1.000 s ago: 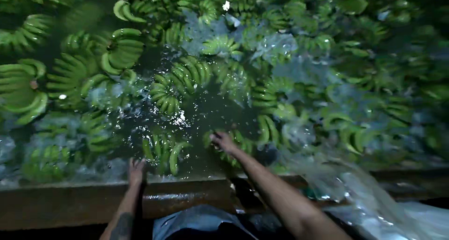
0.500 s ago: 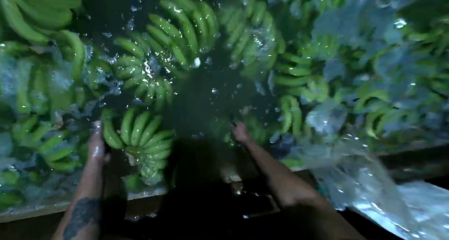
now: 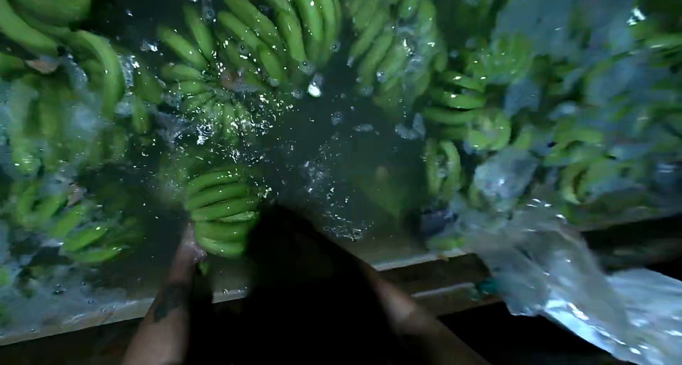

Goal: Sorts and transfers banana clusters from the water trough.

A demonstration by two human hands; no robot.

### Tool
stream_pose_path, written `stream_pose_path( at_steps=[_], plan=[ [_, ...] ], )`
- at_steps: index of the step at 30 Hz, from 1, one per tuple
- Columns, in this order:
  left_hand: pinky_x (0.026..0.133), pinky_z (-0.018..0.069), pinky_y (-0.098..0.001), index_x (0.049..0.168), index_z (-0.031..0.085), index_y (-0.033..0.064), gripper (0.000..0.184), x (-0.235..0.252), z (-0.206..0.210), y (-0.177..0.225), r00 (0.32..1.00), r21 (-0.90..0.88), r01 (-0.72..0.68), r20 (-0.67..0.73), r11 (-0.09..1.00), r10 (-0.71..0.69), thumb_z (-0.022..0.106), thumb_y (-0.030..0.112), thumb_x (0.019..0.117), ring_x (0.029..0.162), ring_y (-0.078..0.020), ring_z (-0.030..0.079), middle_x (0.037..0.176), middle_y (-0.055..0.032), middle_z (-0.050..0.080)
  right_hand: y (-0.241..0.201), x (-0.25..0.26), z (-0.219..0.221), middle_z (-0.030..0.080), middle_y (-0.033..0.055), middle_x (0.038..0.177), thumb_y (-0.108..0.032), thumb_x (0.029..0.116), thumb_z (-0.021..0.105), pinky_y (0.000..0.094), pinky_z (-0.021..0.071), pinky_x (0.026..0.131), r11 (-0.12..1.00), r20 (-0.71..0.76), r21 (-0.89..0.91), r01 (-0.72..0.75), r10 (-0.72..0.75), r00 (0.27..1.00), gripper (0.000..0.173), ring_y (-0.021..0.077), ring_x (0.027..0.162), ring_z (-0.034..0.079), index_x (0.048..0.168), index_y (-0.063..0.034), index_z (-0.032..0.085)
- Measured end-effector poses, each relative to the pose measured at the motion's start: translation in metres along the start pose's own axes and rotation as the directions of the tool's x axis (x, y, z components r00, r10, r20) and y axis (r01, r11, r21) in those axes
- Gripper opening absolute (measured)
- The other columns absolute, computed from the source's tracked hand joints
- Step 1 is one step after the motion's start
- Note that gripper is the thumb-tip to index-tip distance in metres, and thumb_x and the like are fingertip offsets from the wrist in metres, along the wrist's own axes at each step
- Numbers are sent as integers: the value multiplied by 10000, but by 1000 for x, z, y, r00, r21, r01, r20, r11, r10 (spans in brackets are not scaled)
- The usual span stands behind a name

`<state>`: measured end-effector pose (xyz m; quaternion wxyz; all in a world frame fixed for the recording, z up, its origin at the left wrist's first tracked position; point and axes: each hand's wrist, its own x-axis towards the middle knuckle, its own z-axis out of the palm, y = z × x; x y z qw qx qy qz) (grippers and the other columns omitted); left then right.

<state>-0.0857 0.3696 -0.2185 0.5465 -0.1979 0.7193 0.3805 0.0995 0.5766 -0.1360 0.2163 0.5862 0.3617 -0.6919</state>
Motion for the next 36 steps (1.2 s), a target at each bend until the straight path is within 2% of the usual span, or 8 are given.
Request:
stream_pose_path(
  at_steps=[3, 6, 12, 18, 23, 25, 28, 36],
  plan=[
    [821, 564, -333, 1403, 465, 65, 423, -13, 5, 4, 994, -163, -108, -53, 981, 100, 274, 325, 1129, 981, -125, 626, 1157, -80, 629, 21, 11, -5, 593, 191, 1415, -144, 1075, 540, 331, 433, 1108, 997, -68, -47, 59, -62, 996, 383, 205, 1276, 579, 1406, 47, 552],
    [818, 592, -322, 1469, 377, 67, 384, -32, 21, 13, 954, -290, -298, -109, 909, 278, 375, 205, 1111, 967, -104, 660, 1161, -71, 635, 85, 53, -14, 718, 197, 1151, -188, 1053, 542, 325, 556, 923, 846, -197, -157, 510, -532, 823, 350, 179, 1017, 696, 1245, 81, 655],
    [1029, 517, -347, 1558, 332, -21, 793, -86, 111, 28, 777, -37, -620, -163, 783, 608, 671, -133, 850, 1240, -226, 601, 1461, -236, 519, 59, -14, -12, 578, 171, 1456, -158, 1105, 421, 411, 552, 1006, 880, -176, 130, 458, -434, 884, 414, 234, 1255, 631, 1488, -21, 499],
    [1220, 80, -687, 1481, 433, -83, 777, -115, 101, -26, 340, 576, -781, 68, 242, 938, 708, 335, 886, 1510, -531, 182, 1593, -358, 272, 64, -12, 20, 541, 179, 1464, -244, 1135, 376, 434, 585, 918, 781, -190, 560, 277, -205, 960, 423, 254, 1205, 637, 1484, -21, 456],
    [1251, 155, -542, 1589, 79, -86, 1293, -81, 87, 2, 445, 477, -659, -375, 581, 813, 902, 353, 694, 1535, -505, 34, 1638, -370, -21, 70, -32, -13, 662, 88, 1361, -231, 1136, 348, 357, 617, 774, 901, 38, 254, 352, -373, 927, 419, 175, 1009, 729, 1514, -83, 453],
    [1181, 358, -378, 1621, 95, 32, 1017, -58, 88, -2, 691, 123, -585, -442, 801, 572, 784, 211, 894, 1496, -283, 312, 1643, -231, 227, 57, -41, -32, 722, 84, 1056, -280, 1108, 465, 274, 544, 587, 909, -44, -23, 417, -418, 908, 389, 104, 675, 652, 1412, -45, 527],
    [840, 564, -459, 1482, 393, 173, 571, -27, 90, 0, 984, -382, -176, -78, 907, 158, 308, 563, 1073, 1100, -231, 626, 1320, -110, 586, 46, -46, -61, 677, 202, 1070, -411, 1104, 439, 465, 558, 867, 886, -161, -328, 327, -393, 905, 502, 285, 911, 675, 1391, -6, 519],
    [890, 595, -414, 1365, 430, 34, 330, -67, 95, 6, 936, -372, -122, 265, 920, 232, 363, 186, 1079, 1054, -235, 667, 1210, -138, 619, 34, -33, -63, 698, 233, 983, -369, 1117, 418, 618, 546, 812, 873, -461, -440, 208, -419, 782, 403, 418, 925, 694, 1269, -48, 609]
  ],
)
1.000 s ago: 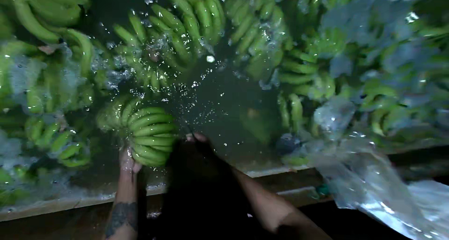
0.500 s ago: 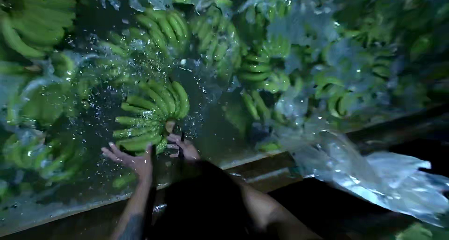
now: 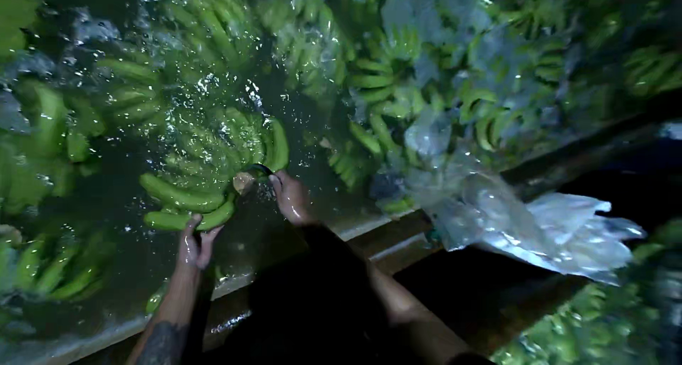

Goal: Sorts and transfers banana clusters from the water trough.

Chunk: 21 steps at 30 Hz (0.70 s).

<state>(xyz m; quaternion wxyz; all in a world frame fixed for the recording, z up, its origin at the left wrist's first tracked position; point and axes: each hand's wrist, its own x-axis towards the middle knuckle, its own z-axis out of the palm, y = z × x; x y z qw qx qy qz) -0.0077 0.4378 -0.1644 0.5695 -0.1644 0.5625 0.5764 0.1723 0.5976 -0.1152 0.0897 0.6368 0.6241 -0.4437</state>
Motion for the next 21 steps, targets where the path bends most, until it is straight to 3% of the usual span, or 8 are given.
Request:
stream_pose_path(
  at_steps=[4, 8, 14, 16, 18, 19, 20, 21],
  plan=[
    [858, 598, -383, 1319, 445, 9, 271, -32, 49, -16, 990, -85, 31, -133, 996, -43, 381, 118, 1080, 1005, -225, 668, 1165, -143, 607, -8, -12, -12, 689, 281, 1043, -411, 1114, 389, 660, 542, 786, 997, 0, -63, -33, 34, 999, 459, 495, 974, 681, 1388, -73, 537],
    [847, 598, -406, 1405, 408, -4, 360, -44, 84, -34, 973, -153, 12, -225, 988, -47, 450, 96, 1062, 1027, -265, 658, 1226, -192, 578, 5, 2, -18, 693, 268, 970, -415, 1115, 386, 650, 552, 713, 990, -114, -143, -7, -10, 993, 446, 488, 916, 694, 1321, -64, 565],
    [810, 616, -432, 1527, 275, 39, 553, -40, 100, -58, 964, -97, -67, -264, 993, 40, 522, 48, 1033, 1040, -288, 661, 1286, -218, 549, 1, 12, -7, 689, 279, 1101, -354, 1131, 347, 641, 561, 836, 989, -48, -110, -102, 97, 994, 447, 473, 1017, 694, 1439, -55, 473],
    [817, 606, -407, 1510, 297, 19, 523, -39, 105, -51, 965, -77, -65, -259, 995, 43, 522, 66, 1040, 1038, -268, 652, 1278, -210, 550, 3, 22, -19, 686, 277, 1143, -355, 1128, 367, 647, 531, 904, 988, -2, -122, -91, 91, 996, 444, 469, 1070, 677, 1400, -48, 538],
    [831, 605, -438, 1571, 189, 67, 641, -38, 107, -52, 962, -87, -57, -270, 995, 32, 534, 62, 1031, 1087, -300, 639, 1348, -231, 510, 5, 19, -20, 674, 288, 1189, -319, 1129, 378, 636, 522, 942, 991, 35, -78, -109, 112, 993, 432, 464, 1101, 670, 1395, -26, 550],
    [822, 607, -460, 1578, 178, 82, 669, -34, 107, -56, 956, -110, -68, -291, 992, 34, 549, 58, 1023, 1088, -323, 642, 1358, -242, 505, 4, 11, -22, 670, 285, 1178, -281, 1128, 391, 598, 539, 930, 993, 83, -7, -118, 118, 990, 416, 434, 1057, 679, 1389, 0, 550],
    [827, 598, -463, 1564, 220, 75, 626, -28, 107, -53, 955, -145, -72, -294, 987, 26, 543, 66, 1027, 1083, -327, 637, 1353, -240, 510, 0, 2, -28, 670, 236, 1085, -253, 1128, 399, 505, 565, 833, 991, 150, 63, -114, 104, 983, 384, 345, 919, 678, 1343, 16, 570],
    [830, 594, -449, 1518, 300, 46, 532, -24, 104, -47, 960, -171, -65, -279, 983, 15, 525, 81, 1037, 1061, -313, 640, 1318, -229, 535, -2, -9, -36, 608, 120, 907, -254, 1131, 388, 348, 523, 650, 986, 224, 132, -104, 72, 972, 348, 189, 707, 589, 1266, 8, 573]
  ],
)
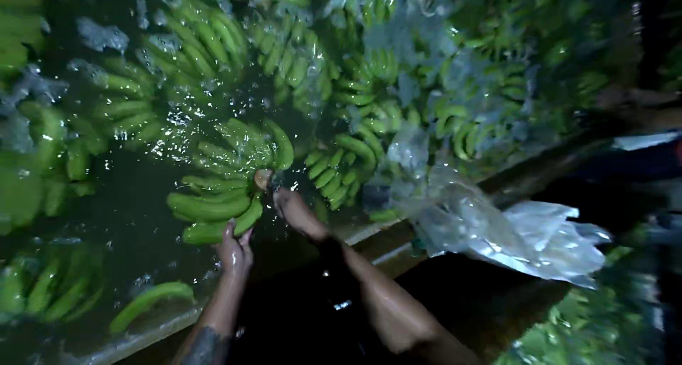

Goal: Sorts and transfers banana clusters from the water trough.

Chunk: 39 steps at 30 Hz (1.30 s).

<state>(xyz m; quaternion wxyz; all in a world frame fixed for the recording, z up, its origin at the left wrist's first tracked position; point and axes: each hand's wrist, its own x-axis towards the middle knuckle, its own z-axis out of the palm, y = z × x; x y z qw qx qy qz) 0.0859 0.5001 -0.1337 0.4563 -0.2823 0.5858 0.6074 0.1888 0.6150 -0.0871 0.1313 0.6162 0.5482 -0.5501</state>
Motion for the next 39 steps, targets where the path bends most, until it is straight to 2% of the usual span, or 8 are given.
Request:
stream_pose_path(
  at_steps=[2, 5, 9, 18, 20, 23, 32, 39],
  plan=[
    [851, 592, -422, 1458, 365, 18, 419, -1, -7, 14, 996, 11, 60, 59, 998, -61, 466, 124, 1065, 1054, -284, 644, 1283, -203, 551, 3, -24, -12, 563, 52, 808, -229, 1130, 381, 269, 478, 577, 997, 45, 78, 25, -29, 999, 333, 108, 607, 525, 1245, 10, 582],
    [850, 592, -436, 1407, 404, 23, 358, -14, -1, 35, 986, 33, 143, 77, 989, -146, 426, 155, 1076, 1057, -293, 637, 1268, -195, 542, 9, -2, -25, 683, 228, 983, -283, 1128, 392, 563, 566, 807, 973, -196, -213, 89, -132, 972, 365, 387, 888, 693, 1336, -25, 545],
    [856, 587, -471, 1418, 411, 58, 385, -31, 17, 47, 971, -34, 238, 7, 971, -238, 470, 166, 1052, 1111, -336, 619, 1314, -206, 522, 4, 23, 0, 682, 267, 1126, -284, 1120, 420, 629, 564, 822, 903, -335, -410, 131, -283, 899, 373, 467, 991, 697, 1349, -15, 541],
    [840, 592, -444, 1510, 312, 38, 488, -27, -7, 9, 991, 7, 132, 14, 991, -132, 474, 110, 1055, 1052, -320, 645, 1301, -226, 542, 20, -12, 30, 590, 132, 881, -151, 1122, 375, 310, 519, 656, 989, 88, 149, 6, -19, 996, 321, 156, 684, 569, 1316, 69, 506],
    [805, 609, -413, 1435, 388, -8, 401, -5, -20, 13, 992, 90, 81, 85, 993, -89, 479, 103, 1060, 991, -274, 670, 1220, -199, 587, 0, -39, 8, 639, 241, 1055, -34, 1077, 413, 342, 500, 860, 997, 274, 79, -20, -2, 962, 305, 203, 885, 605, 1262, 175, 535],
    [746, 619, -423, 1388, 423, -9, 362, 18, -50, 30, 990, 234, 65, 110, 970, -93, 487, 105, 1050, 903, -263, 689, 1125, -186, 627, 32, -42, -16, 591, 71, 807, -143, 1110, 372, 260, 540, 626, 982, 93, 168, 90, -107, 990, 288, 98, 637, 587, 1192, 68, 551],
    [742, 613, -429, 1398, 400, 9, 371, -6, -35, 43, 992, 171, 124, 4, 978, -126, 463, 112, 1048, 915, -291, 682, 1133, -203, 607, 15, 11, 43, 660, 240, 1284, -342, 1135, 327, 590, 492, 1023, 946, -49, -288, -147, 139, 989, 461, 407, 1205, 642, 1479, -71, 471],
    [724, 635, -481, 1361, 437, -9, 333, 23, -68, 38, 977, 278, 109, 146, 954, -154, 475, 113, 1054, 887, -321, 713, 1093, -207, 659, 47, -48, 19, 553, -6, 781, -203, 1118, 397, 177, 436, 503, 816, 311, 531, -229, 63, 948, 267, 34, 564, 501, 1179, -10, 571]
  ],
)
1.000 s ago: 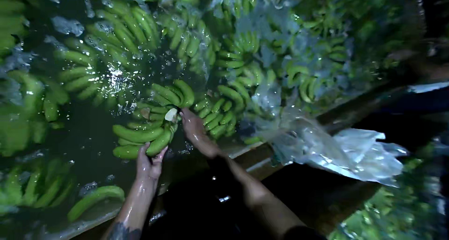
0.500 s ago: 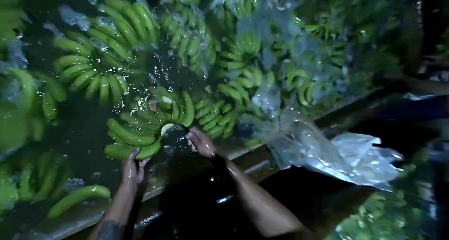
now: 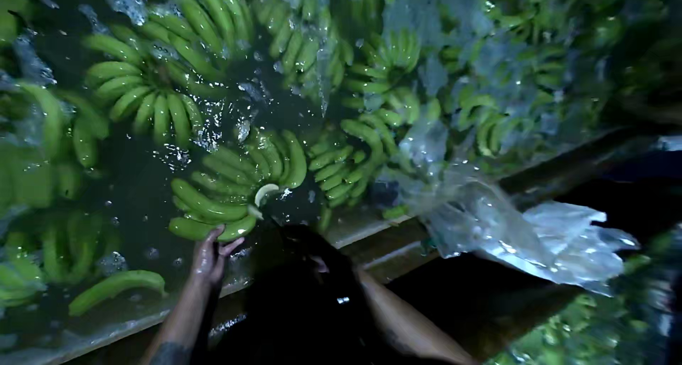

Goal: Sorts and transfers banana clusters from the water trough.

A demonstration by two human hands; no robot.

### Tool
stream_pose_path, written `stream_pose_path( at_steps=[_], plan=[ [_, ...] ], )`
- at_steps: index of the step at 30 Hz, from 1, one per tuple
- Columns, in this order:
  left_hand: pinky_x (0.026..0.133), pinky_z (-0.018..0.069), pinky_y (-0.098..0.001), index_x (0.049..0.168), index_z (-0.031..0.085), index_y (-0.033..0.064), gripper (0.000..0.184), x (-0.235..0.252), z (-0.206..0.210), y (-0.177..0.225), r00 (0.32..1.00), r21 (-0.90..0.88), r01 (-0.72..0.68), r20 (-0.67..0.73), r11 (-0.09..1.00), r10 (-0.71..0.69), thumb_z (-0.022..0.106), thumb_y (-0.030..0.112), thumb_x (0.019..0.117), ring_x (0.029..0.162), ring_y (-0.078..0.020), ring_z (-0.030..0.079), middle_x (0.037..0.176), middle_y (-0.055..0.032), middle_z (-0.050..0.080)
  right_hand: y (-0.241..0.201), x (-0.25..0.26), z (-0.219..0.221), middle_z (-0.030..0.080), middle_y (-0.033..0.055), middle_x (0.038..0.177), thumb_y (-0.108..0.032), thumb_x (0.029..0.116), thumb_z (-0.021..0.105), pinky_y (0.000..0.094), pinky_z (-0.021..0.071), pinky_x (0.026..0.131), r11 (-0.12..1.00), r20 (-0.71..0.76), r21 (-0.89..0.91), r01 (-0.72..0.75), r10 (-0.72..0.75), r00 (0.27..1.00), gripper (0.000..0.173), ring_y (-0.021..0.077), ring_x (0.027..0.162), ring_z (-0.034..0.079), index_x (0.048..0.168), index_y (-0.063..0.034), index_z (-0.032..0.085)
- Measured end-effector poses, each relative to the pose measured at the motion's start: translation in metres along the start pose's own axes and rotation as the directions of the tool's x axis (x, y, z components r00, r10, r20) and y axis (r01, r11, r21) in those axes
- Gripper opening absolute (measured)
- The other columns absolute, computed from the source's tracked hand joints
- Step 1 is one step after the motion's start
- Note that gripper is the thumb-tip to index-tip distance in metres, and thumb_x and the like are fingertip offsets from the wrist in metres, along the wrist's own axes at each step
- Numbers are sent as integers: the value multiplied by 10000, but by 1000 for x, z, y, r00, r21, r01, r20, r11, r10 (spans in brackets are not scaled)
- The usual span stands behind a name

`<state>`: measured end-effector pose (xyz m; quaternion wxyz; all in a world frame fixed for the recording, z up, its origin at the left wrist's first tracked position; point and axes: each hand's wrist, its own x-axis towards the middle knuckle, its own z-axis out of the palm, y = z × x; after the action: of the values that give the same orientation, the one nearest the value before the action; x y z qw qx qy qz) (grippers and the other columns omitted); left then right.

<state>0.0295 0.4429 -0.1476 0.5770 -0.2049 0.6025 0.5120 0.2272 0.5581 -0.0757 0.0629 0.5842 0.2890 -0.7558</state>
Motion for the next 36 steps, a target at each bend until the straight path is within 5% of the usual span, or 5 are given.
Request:
stream_pose_path(
  at_steps=[4, 8, 12, 31, 36],
  plan=[
    [822, 593, -459, 1613, 155, 183, 794, 39, -12, 28, 930, 260, -155, -287, 953, 230, 657, 293, 1007, 1056, -272, 664, 1334, -194, 577, -37, 27, -21, 553, 37, 723, -208, 1113, 399, 253, 475, 520, 876, 63, -435, 208, -201, 978, 298, 94, 546, 517, 1258, -8, 564],
    [982, 541, -479, 1465, 454, 39, 680, 72, -14, 55, 854, 453, -257, -307, 854, 420, 755, 335, 932, 1148, -259, 648, 1295, -182, 632, -57, 115, 7, 703, 222, 1015, -349, 1113, 434, 641, 547, 828, 366, 235, -868, 336, -294, 926, 377, 421, 952, 698, 1303, -73, 606],
    [957, 566, -428, 1387, 546, 57, 565, 78, -20, 71, 859, 511, -273, -252, 815, 446, 763, 299, 925, 1068, -195, 686, 1222, -127, 678, -68, 150, 31, 693, 235, 1156, -330, 1119, 418, 667, 520, 899, 170, 385, -896, 411, -167, 908, 379, 446, 1086, 674, 1312, -70, 615],
    [939, 566, -442, 1279, 624, 53, 469, 84, 16, 98, 861, 613, -353, -83, 707, 502, 777, 298, 910, 1024, -196, 693, 1158, -126, 697, -72, 124, 40, 690, 226, 1134, -293, 1109, 439, 645, 536, 879, 127, 345, -925, 358, -114, 932, 349, 432, 1064, 677, 1291, -63, 629],
    [872, 606, -418, 1389, 551, 118, 558, 81, -74, 146, 813, 543, -437, -103, 717, 573, 713, 402, 938, 984, -167, 708, 1148, -44, 708, -116, -2, -101, 720, 169, 1030, -395, 1085, 492, 644, 531, 850, -82, 120, -990, 119, -5, 993, 358, 402, 992, 694, 1227, -119, 670]
  ],
)
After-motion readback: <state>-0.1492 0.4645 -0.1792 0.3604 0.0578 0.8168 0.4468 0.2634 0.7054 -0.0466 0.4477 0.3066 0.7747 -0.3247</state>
